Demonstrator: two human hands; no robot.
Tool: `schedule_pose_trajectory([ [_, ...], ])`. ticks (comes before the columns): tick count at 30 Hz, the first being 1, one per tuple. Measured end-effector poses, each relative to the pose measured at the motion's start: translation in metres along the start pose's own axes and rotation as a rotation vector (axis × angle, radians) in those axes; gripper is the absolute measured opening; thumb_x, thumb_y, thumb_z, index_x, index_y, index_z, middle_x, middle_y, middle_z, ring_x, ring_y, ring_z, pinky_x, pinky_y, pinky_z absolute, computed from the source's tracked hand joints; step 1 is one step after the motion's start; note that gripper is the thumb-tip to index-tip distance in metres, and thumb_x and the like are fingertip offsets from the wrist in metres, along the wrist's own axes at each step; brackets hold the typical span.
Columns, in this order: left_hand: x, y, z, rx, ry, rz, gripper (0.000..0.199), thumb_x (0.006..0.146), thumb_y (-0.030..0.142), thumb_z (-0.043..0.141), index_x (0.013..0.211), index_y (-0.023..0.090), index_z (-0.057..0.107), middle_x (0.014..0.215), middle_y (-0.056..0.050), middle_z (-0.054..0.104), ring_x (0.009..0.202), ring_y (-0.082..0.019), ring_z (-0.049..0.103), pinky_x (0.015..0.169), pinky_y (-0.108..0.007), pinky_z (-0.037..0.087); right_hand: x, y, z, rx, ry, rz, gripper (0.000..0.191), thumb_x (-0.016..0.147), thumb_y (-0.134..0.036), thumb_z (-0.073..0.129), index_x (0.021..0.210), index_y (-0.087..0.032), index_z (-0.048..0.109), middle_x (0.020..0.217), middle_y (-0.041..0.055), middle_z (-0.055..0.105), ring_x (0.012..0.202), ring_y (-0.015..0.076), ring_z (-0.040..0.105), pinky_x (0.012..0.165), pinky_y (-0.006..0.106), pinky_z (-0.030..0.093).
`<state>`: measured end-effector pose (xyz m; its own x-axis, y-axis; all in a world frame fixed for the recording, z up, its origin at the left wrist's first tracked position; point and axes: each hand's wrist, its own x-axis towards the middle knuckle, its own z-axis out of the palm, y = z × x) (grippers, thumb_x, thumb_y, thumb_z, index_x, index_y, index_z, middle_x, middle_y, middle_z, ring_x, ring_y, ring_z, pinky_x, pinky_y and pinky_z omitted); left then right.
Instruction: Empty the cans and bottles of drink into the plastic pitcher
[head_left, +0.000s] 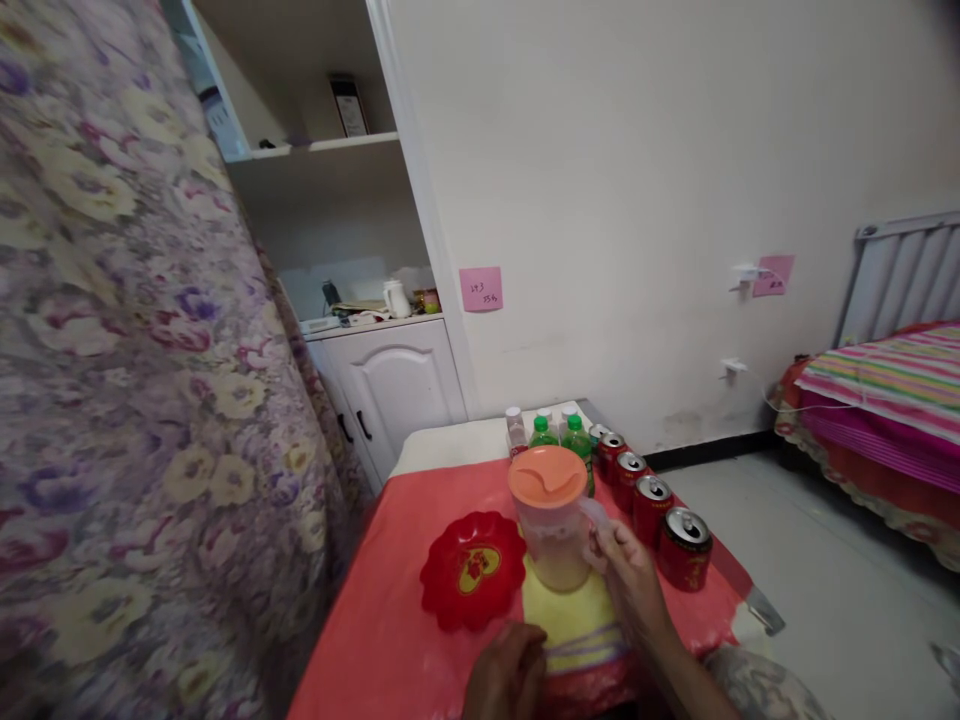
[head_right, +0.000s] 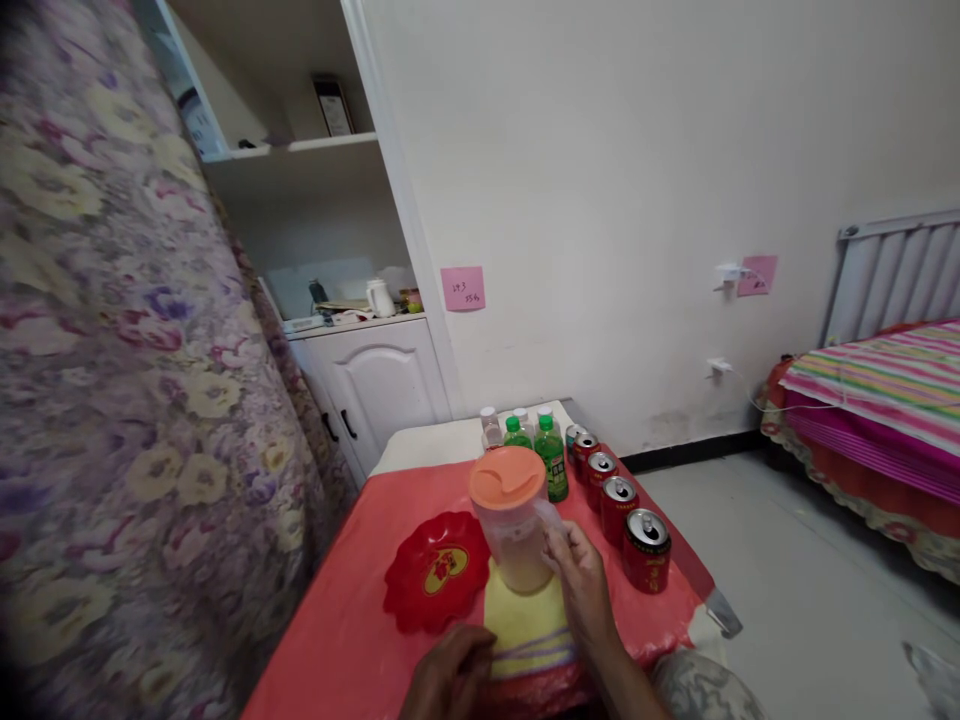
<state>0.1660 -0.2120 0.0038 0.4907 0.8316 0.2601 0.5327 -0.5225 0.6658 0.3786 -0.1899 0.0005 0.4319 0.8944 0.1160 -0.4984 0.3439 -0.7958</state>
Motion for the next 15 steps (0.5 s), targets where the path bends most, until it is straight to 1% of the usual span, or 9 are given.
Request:
schedule_pose_trajectory([
  [1, 0.006, 0.007, -0.008, -0.04, 0.019, -0.017, 0.022, 0.092, 0.03, 0.049, 0.1, 0.022, 0.069, 0.096, -0.008, 0.075, 0.09, -0.019, 0.071, 0.082, -0.026, 0.055, -0.001, 0.0, 0.0, -0.013, -0.004, 0.001, 0.028, 0.076, -0.047, 0.076, 0.082, -0.021, 0.067, 0.076, -0.0011, 0.061, 0.076, 0.0147, 0.057, 0.075, 0.027, 0.051],
  [3, 0.017, 0.021, -0.022, -0.098, 0.076, -0.034, 0.022, 0.091, 0.031, 0.052, 0.101, 0.021, 0.069, 0.095, -0.008, 0.076, 0.088, -0.019, 0.071, 0.08, -0.027, 0.056, -0.002, 0.001, -0.002, -0.043, -0.015, 0.002, 0.028, 0.077, -0.047, 0.075, 0.083, -0.021, 0.068, 0.076, -0.0008, 0.061, 0.076, 0.0154, 0.056, 0.075, 0.027, 0.051],
  [8, 0.04, 0.046, -0.045, -0.089, 0.165, -0.003, 0.021, 0.092, 0.031, 0.053, 0.099, 0.021, 0.069, 0.1, -0.008, 0.075, 0.092, -0.021, 0.069, 0.083, -0.032, 0.055, -0.001, 0.001, -0.005, -0.029, -0.022, 0.001, 0.027, 0.078, -0.047, 0.074, 0.086, -0.022, 0.069, 0.078, -0.0006, 0.061, 0.078, 0.0158, 0.056, 0.077, 0.028, 0.051],
  [12, 0.057, 0.063, -0.061, -0.049, 0.186, 0.074, 0.02, 0.093, 0.03, 0.051, 0.101, 0.023, 0.068, 0.099, -0.006, 0.073, 0.095, -0.021, 0.068, 0.083, -0.032, 0.054, 0.001, 0.002, -0.009, -0.036, -0.078, -0.01, 0.027, 0.08, -0.046, 0.073, 0.09, -0.022, 0.069, 0.083, 0.0004, 0.062, 0.079, 0.0162, 0.057, 0.076, 0.028, 0.05],
  [15, 0.077, 0.076, -0.072, 0.007, 0.185, 0.164, 0.023, 0.094, 0.029, 0.049, 0.105, 0.023, 0.067, 0.106, -0.007, 0.072, 0.101, -0.022, 0.066, 0.088, -0.034, 0.053, 0.003, 0.004, -0.013, -0.079, -0.08, -0.018, 0.029, 0.079, -0.048, 0.074, 0.091, -0.022, 0.069, 0.085, 0.0011, 0.064, 0.078, 0.017, 0.058, 0.074, 0.028, 0.05],
])
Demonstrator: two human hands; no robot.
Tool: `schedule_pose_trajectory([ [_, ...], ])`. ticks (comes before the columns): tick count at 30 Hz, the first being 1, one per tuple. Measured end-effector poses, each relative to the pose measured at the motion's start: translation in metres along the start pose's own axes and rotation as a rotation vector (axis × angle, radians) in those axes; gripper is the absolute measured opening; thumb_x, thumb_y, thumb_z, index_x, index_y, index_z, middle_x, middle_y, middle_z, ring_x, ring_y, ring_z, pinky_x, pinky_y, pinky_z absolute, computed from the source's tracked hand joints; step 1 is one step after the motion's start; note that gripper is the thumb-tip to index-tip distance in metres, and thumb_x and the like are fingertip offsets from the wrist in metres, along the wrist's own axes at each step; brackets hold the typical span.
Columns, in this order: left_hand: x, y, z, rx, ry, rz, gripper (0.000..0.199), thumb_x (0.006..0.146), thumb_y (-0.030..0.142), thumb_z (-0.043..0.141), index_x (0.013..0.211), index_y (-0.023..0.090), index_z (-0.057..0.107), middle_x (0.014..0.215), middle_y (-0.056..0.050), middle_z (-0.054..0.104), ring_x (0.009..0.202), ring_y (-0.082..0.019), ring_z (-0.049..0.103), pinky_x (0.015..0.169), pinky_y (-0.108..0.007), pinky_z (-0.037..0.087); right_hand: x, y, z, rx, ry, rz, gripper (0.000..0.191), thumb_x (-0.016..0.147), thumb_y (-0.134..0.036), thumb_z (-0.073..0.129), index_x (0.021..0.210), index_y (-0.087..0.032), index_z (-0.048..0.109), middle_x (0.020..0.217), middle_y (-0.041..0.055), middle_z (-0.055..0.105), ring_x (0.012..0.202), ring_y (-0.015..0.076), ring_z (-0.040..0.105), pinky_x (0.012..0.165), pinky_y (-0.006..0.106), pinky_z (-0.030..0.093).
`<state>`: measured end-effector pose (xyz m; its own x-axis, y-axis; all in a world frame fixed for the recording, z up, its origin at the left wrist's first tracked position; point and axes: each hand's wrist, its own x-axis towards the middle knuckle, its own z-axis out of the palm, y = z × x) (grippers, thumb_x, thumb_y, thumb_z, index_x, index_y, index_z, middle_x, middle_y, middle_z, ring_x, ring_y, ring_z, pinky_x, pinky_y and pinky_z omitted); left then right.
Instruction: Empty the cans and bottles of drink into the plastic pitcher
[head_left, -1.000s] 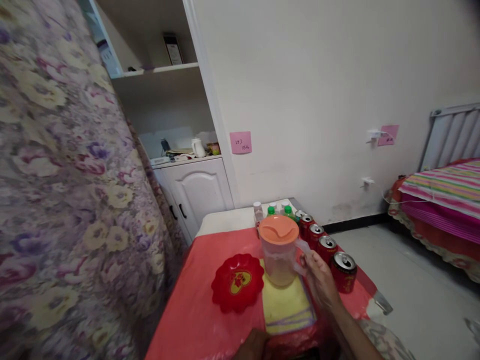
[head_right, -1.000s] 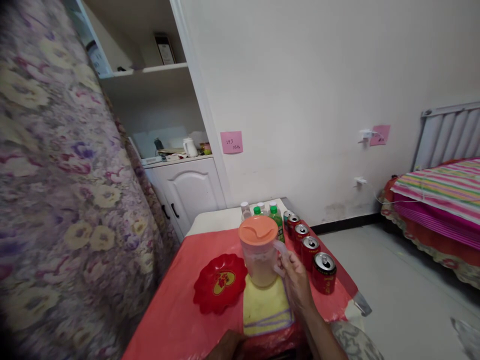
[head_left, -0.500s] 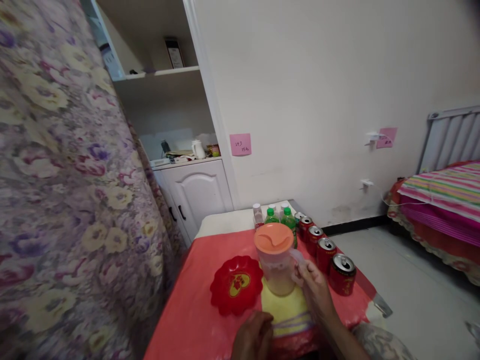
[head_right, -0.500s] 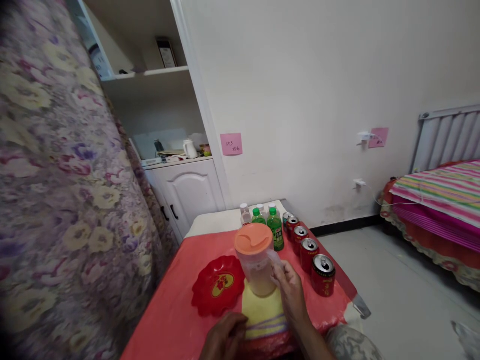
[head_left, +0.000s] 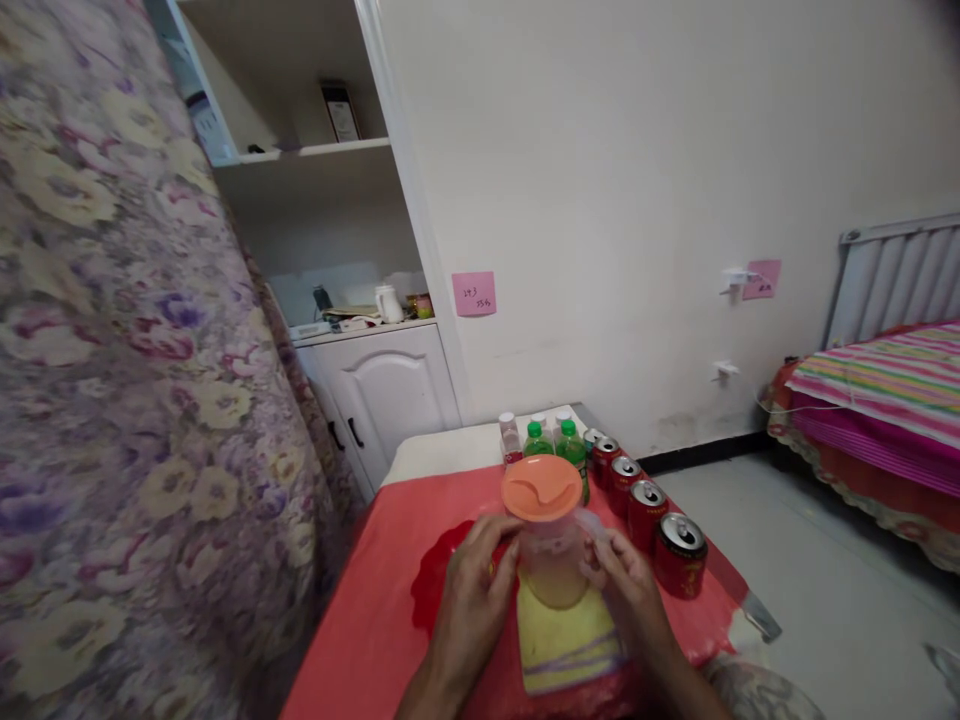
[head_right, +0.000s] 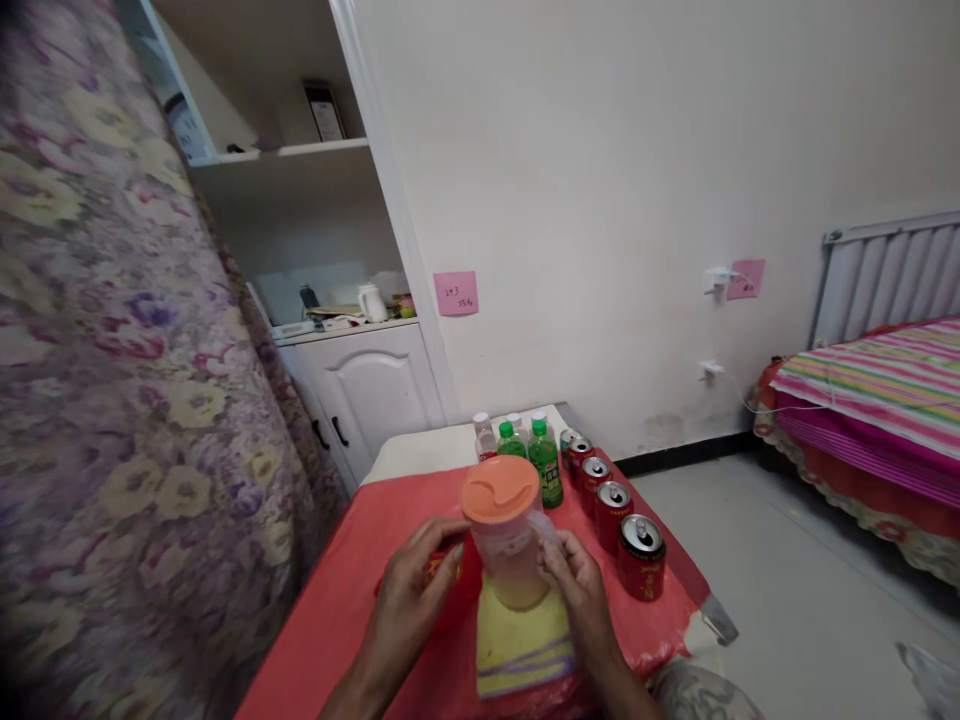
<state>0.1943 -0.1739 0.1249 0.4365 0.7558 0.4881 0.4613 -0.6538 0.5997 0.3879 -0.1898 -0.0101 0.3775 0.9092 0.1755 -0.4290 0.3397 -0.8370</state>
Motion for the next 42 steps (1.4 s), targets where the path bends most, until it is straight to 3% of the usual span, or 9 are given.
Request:
schedule_pose_trajectory([
  [5, 0.05, 0.007, 0.003, 0.14, -0.14, 0.178, 0.028, 0.092, 0.021, 0.049, 0.116, 0.021, 0.063, 0.122, -0.009, 0.067, 0.117, -0.023, 0.059, 0.102, -0.04, 0.047, 0.004, 0.002, -0.001, -0.057, -0.013, -0.022, 0.031, 0.08, -0.052, 0.07, 0.091, -0.022, 0.07, 0.08, 0.0007, 0.063, 0.071, 0.016, 0.056, 0.068, 0.027, 0.048],
  [9, 0.082, 0.006, 0.009, 0.347, -0.333, 0.192, 0.027, 0.09, 0.025, 0.055, 0.114, 0.018, 0.064, 0.117, -0.011, 0.069, 0.111, -0.025, 0.06, 0.096, -0.038, 0.048, 0.005, -0.001, 0.002, -0.103, -0.039, -0.051, 0.032, 0.085, -0.051, 0.066, 0.091, -0.02, 0.07, 0.073, 0.0001, 0.059, 0.068, 0.0147, 0.053, 0.063, 0.025, 0.043],
  [13, 0.1, 0.006, 0.009, 0.407, -0.43, 0.229, 0.021, 0.089, 0.027, 0.057, 0.105, 0.019, 0.068, 0.108, -0.008, 0.071, 0.101, -0.024, 0.063, 0.089, -0.034, 0.048, 0.007, -0.002, 0.004, -0.145, -0.052, -0.06, 0.035, 0.085, -0.052, 0.064, 0.089, -0.018, 0.069, 0.07, -0.0008, 0.058, 0.064, 0.0134, 0.051, 0.059, 0.024, 0.04],
  [19, 0.104, 0.009, 0.01, 0.461, -0.506, 0.257, 0.018, 0.091, 0.024, 0.052, 0.096, 0.015, 0.067, 0.102, -0.009, 0.068, 0.094, -0.022, 0.06, 0.083, -0.033, 0.047, 0.012, -0.005, 0.008, -0.172, -0.036, -0.084, 0.036, 0.085, -0.055, 0.063, 0.087, -0.018, 0.067, 0.07, 0.0001, 0.059, 0.064, 0.0145, 0.051, 0.059, 0.025, 0.04],
  [23, 0.101, 0.012, 0.011, 0.46, -0.526, 0.262, 0.021, 0.095, 0.023, 0.046, 0.099, 0.014, 0.065, 0.107, -0.01, 0.065, 0.098, -0.022, 0.058, 0.086, -0.034, 0.047, 0.013, -0.01, 0.012, -0.234, -0.056, -0.115, 0.037, 0.089, -0.054, 0.057, 0.087, -0.018, 0.067, 0.061, -0.0029, 0.052, 0.057, 0.0125, 0.045, 0.055, 0.024, 0.035],
  [35, 0.102, 0.002, 0.009, 0.415, -0.542, 0.254, 0.024, 0.098, 0.03, 0.044, 0.103, 0.014, 0.061, 0.109, -0.011, 0.061, 0.097, -0.022, 0.055, 0.087, -0.035, 0.046, 0.011, -0.011, 0.011, -0.245, -0.115, -0.104, 0.038, 0.094, -0.052, 0.05, 0.101, -0.016, 0.063, 0.057, -0.0062, 0.044, 0.054, 0.0115, 0.039, 0.054, 0.026, 0.028],
  [42, 0.102, 0.008, 0.013, 0.455, -0.551, 0.234, 0.029, 0.098, 0.035, 0.041, 0.098, 0.015, 0.062, 0.105, -0.01, 0.061, 0.096, -0.024, 0.054, 0.082, -0.036, 0.044, 0.013, -0.011, 0.011, -0.233, -0.119, -0.109, 0.038, 0.094, -0.052, 0.051, 0.098, -0.016, 0.063, 0.054, -0.0067, 0.042, 0.052, 0.0111, 0.037, 0.053, 0.026, 0.026],
])
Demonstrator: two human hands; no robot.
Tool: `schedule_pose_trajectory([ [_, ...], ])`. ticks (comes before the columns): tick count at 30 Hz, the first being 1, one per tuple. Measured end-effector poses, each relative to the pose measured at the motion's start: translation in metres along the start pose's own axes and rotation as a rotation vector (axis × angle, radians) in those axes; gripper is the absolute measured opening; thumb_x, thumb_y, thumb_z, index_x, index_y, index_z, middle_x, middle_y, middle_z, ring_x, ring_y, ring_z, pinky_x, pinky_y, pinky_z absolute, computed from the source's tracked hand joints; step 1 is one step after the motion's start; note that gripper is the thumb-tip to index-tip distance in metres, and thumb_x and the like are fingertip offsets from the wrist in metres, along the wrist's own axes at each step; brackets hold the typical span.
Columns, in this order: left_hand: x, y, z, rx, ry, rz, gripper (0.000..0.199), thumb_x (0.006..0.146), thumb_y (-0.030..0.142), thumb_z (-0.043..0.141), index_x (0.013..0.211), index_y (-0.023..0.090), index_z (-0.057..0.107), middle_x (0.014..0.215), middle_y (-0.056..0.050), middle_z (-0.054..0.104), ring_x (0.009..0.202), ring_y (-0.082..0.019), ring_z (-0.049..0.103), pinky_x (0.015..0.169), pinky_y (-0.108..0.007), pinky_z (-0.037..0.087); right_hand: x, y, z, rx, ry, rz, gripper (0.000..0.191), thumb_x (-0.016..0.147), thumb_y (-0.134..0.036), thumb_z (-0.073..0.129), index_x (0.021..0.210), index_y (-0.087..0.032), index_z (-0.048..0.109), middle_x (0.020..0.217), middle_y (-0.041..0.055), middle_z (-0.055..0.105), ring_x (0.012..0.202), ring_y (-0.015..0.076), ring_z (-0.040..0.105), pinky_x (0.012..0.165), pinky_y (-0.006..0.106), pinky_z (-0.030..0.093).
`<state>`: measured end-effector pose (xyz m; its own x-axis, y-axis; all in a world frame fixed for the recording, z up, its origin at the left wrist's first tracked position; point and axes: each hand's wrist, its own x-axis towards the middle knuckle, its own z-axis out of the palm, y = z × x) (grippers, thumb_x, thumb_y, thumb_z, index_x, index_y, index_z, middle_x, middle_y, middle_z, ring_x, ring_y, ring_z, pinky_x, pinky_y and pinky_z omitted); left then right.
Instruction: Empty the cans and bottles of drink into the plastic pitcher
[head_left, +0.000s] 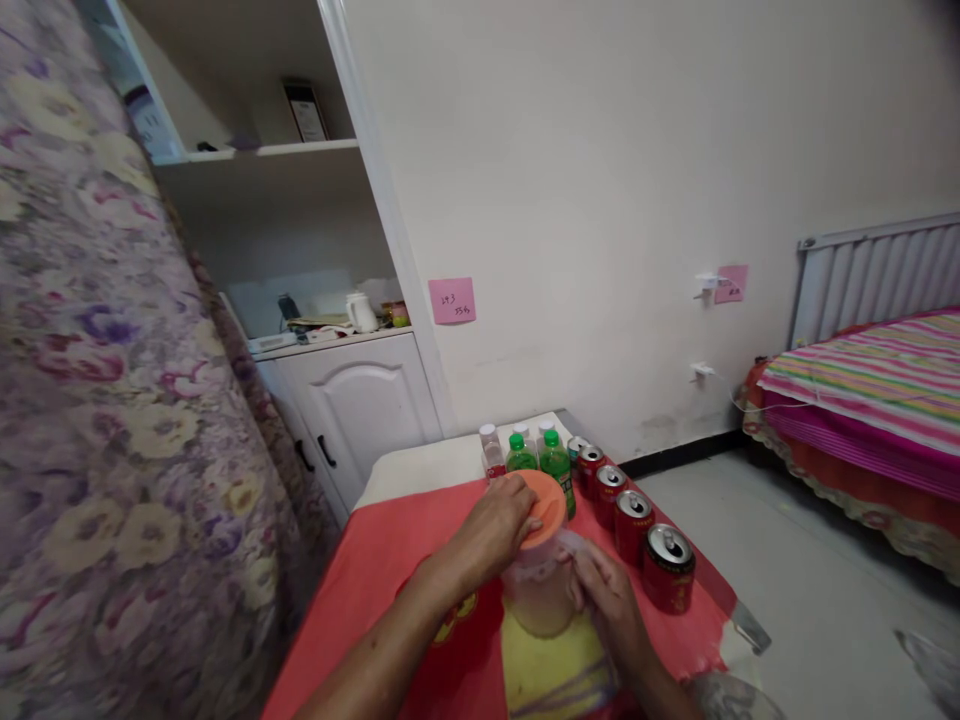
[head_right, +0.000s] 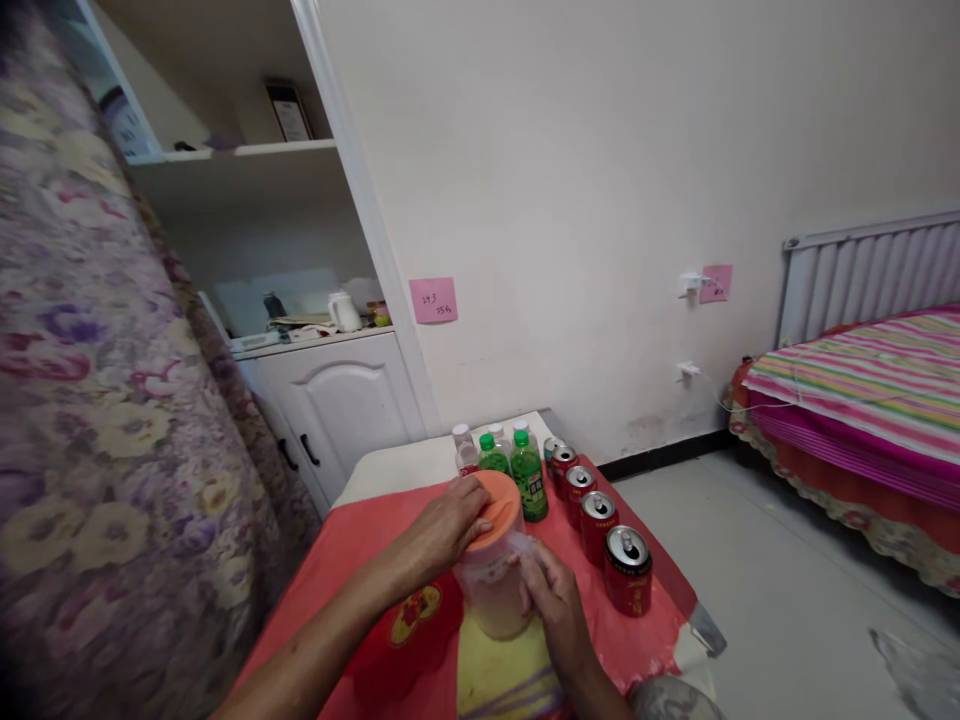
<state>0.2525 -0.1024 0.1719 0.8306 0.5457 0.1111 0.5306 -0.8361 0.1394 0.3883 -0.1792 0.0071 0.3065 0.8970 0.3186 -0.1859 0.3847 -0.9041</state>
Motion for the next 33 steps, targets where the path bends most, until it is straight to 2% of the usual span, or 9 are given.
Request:
schedule_pose_trajectory([
  [7, -0.001, -0.002, 0.001, 0.002, -0.001, 0.003, 0.028, 0.098, 0.035, 0.041, 0.098, 0.016, 0.061, 0.106, -0.01, 0.06, 0.095, -0.023, 0.053, 0.083, -0.035, 0.043, -0.001, -0.002, 0.001, 0.007, -0.018, -0.002, 0.038, 0.092, -0.053, 0.053, 0.094, -0.016, 0.063, 0.055, -0.0069, 0.042, 0.052, 0.0102, 0.037, 0.052, 0.025, 0.027],
  [13, -0.003, -0.005, 0.0, -0.009, -0.003, 0.001, 0.026, 0.098, 0.034, 0.041, 0.099, 0.017, 0.061, 0.106, -0.009, 0.06, 0.094, -0.023, 0.053, 0.083, -0.036, 0.044, -0.002, -0.006, 0.002, 0.0, -0.021, 0.002, 0.038, 0.092, -0.053, 0.054, 0.077, -0.018, 0.058, 0.057, -0.0062, 0.042, 0.054, 0.0099, 0.038, 0.053, 0.025, 0.027],
  [19, -0.005, -0.014, -0.002, -0.042, 0.009, 0.029, 0.024, 0.098, 0.034, 0.041, 0.102, 0.019, 0.059, 0.11, -0.008, 0.061, 0.096, -0.021, 0.053, 0.087, -0.035, 0.045, -0.002, -0.014, 0.004, -0.035, -0.04, 0.029, 0.04, 0.091, -0.056, 0.054, 0.091, -0.017, 0.064, 0.058, -0.0063, 0.042, 0.055, 0.0111, 0.038, 0.054, 0.026, 0.027],
  [28, -0.003, -0.009, -0.001, -0.01, 0.014, 0.02, 0.023, 0.098, 0.032, 0.041, 0.103, 0.019, 0.059, 0.109, -0.008, 0.061, 0.095, -0.022, 0.053, 0.086, -0.035, 0.045, -0.002, -0.009, 0.002, -0.015, -0.033, 0.025, 0.043, 0.091, -0.057, 0.053, 0.094, -0.015, 0.063, 0.058, -0.0064, 0.041, 0.055, 0.0113, 0.037, 0.054, 0.027, 0.026],
  [33, 0.001, -0.004, -0.002, 0.022, 0.033, 0.022, 0.023, 0.096, 0.032, 0.044, 0.091, 0.017, 0.06, 0.102, -0.009, 0.06, 0.092, -0.024, 0.052, 0.082, -0.038, 0.044, -0.001, -0.004, 0.001, 0.003, -0.021, 0.023, 0.042, 0.092, -0.055, 0.053, 0.096, -0.015, 0.064, 0.056, -0.0069, 0.042, 0.053, 0.0107, 0.036, 0.053, 0.026, 0.026],
])
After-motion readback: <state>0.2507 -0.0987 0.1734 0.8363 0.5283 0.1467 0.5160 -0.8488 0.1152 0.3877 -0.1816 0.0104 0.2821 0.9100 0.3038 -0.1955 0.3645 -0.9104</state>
